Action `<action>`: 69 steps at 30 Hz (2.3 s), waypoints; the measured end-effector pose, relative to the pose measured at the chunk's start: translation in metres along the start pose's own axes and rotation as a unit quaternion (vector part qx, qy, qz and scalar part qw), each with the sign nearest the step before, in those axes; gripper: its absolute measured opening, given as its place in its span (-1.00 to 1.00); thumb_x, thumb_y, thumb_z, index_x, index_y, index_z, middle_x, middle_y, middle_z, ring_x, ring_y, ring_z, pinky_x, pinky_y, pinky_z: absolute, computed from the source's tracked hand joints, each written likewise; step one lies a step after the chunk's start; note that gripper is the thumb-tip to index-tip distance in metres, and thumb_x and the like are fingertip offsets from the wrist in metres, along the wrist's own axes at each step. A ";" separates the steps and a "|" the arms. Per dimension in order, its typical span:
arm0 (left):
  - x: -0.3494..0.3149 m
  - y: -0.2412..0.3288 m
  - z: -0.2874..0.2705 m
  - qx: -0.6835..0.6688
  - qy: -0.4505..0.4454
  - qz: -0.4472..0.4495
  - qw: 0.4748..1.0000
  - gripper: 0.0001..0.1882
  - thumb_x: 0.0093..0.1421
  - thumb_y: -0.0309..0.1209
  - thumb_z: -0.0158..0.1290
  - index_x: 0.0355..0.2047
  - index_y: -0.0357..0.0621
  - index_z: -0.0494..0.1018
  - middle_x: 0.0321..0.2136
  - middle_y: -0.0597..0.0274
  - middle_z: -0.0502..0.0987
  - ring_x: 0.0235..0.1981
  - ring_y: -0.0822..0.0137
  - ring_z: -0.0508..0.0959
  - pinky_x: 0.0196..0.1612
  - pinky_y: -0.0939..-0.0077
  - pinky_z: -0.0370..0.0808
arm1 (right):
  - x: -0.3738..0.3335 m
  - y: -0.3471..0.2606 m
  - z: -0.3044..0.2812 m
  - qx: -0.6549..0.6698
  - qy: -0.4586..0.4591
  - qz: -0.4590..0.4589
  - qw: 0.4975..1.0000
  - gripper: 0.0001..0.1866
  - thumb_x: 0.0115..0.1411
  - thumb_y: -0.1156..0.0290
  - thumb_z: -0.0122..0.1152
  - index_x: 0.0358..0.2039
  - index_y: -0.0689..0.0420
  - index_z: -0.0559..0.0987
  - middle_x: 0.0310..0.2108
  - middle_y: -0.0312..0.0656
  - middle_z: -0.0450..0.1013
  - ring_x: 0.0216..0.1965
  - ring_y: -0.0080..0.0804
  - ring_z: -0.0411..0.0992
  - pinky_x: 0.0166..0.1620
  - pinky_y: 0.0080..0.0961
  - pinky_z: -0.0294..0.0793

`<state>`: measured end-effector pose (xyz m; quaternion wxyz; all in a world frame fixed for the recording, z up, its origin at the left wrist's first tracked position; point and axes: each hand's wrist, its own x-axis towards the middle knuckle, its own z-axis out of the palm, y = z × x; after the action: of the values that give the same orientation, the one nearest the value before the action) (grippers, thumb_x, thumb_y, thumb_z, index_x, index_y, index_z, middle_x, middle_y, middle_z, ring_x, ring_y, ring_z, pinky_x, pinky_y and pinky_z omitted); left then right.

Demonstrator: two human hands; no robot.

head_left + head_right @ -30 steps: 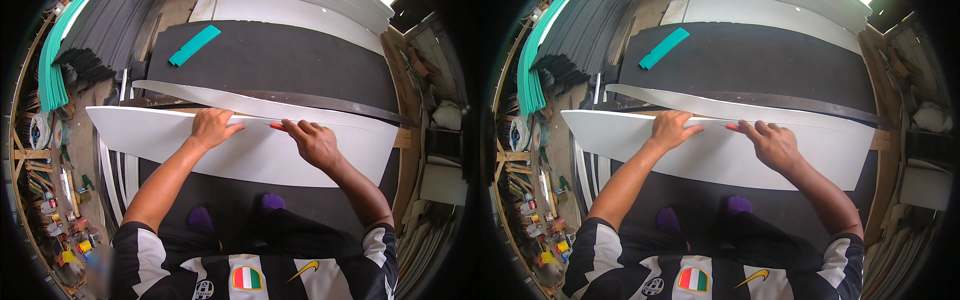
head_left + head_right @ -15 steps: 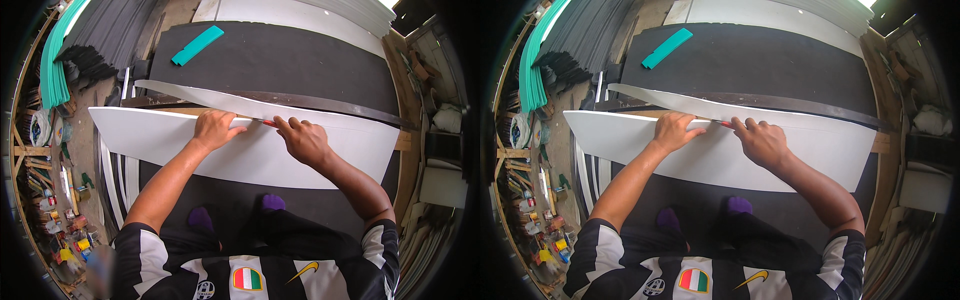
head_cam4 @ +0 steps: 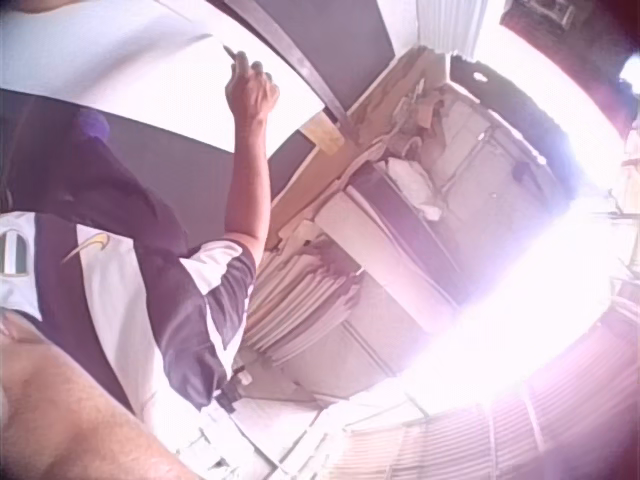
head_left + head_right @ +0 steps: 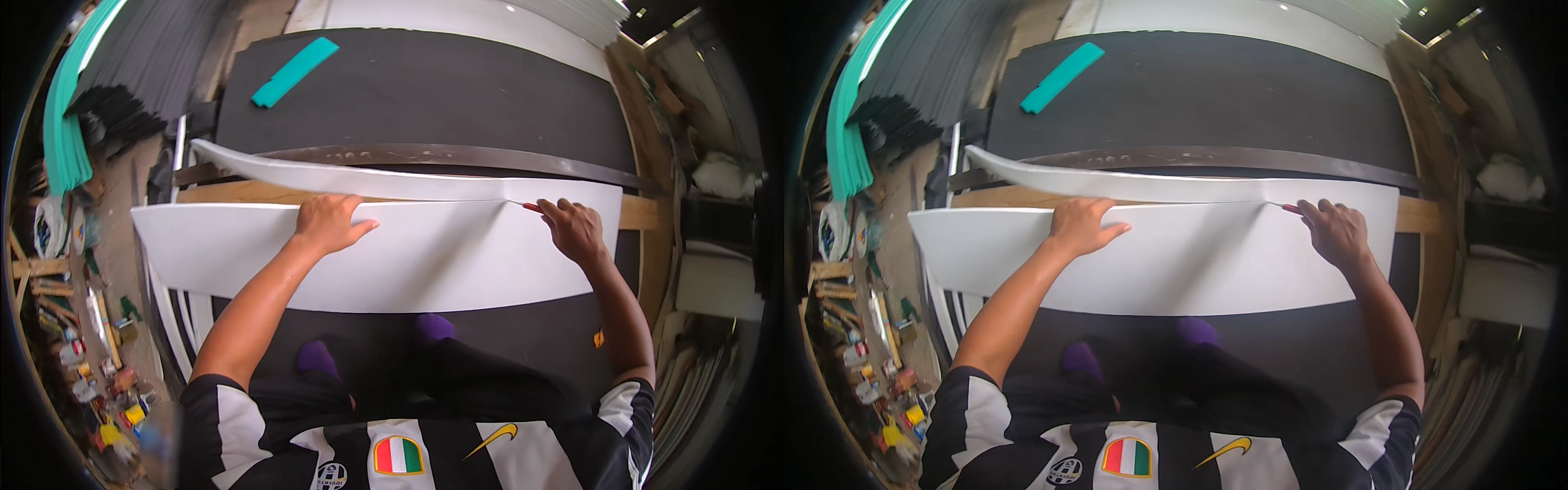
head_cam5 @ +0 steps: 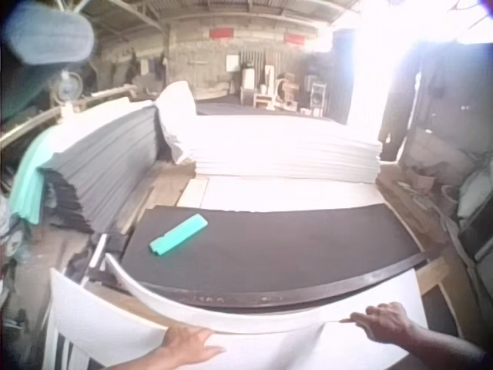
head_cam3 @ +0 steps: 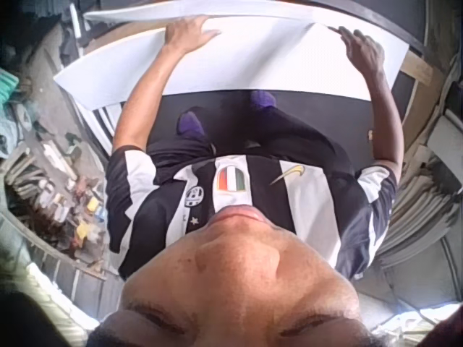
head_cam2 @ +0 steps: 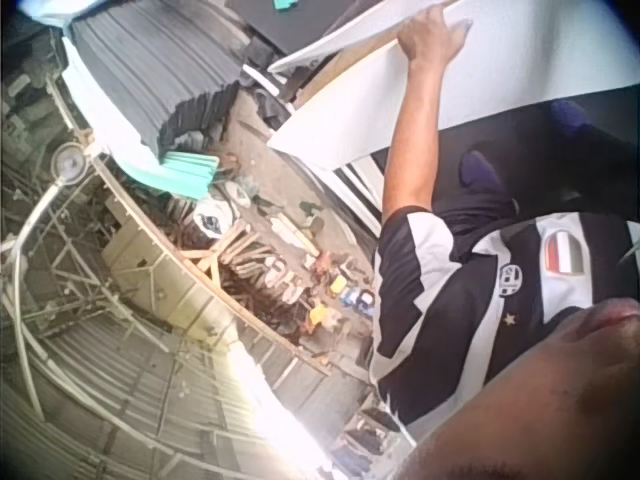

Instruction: The person cuts a white panel using a utility knife and a straightedge, then discards the offcut. They then sit on the floor and repeatedly pick up white panels, placing them on a stack of black panels.

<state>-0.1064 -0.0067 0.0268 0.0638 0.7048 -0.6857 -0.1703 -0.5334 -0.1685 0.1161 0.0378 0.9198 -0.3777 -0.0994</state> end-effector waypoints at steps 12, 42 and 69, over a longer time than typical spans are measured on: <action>0.011 -0.009 0.006 -0.030 0.116 0.171 0.978 -0.47 0.04 0.07 0.39 -0.09 0.05 0.64 -0.25 0.23 0.69 -0.24 0.13 0.69 -0.19 0.21 0.59 | 0.063 0.026 0.056 0.307 0.012 0.098 0.946 -0.73 0.37 0.26 0.19 -0.10 0.19 0.64 -0.20 -0.03 0.60 -0.06 -0.01 0.54 0.01 -0.15 0.48; 0.013 0.048 0.004 -0.098 0.026 0.052 0.993 -0.54 0.15 0.05 0.31 -0.16 -0.06 0.72 -0.37 0.10 0.73 -0.30 0.05 0.72 -0.24 0.15 0.62 | 0.016 -0.120 -0.010 0.075 0.126 -0.085 0.985 -0.85 0.37 0.25 0.24 -0.13 -0.03 0.55 -0.50 -0.27 0.50 -0.56 -0.35 0.57 -0.66 -0.38 0.41; 0.010 0.047 0.002 -0.091 0.034 0.047 0.994 -0.43 0.16 -0.01 0.32 0.09 -0.06 0.60 -0.21 0.05 0.73 -0.22 0.02 0.72 -0.17 0.12 0.63 | -0.006 0.036 -0.010 0.271 0.099 0.169 0.943 -0.67 0.35 0.28 0.27 0.11 -0.02 0.65 0.09 -0.21 0.61 0.06 -0.11 0.58 0.07 -0.30 0.56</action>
<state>-0.1511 -0.0186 0.0389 0.1587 0.6682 -0.6973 -0.2052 -0.5596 -0.1899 0.1321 -0.1594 0.8231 -0.5347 0.1057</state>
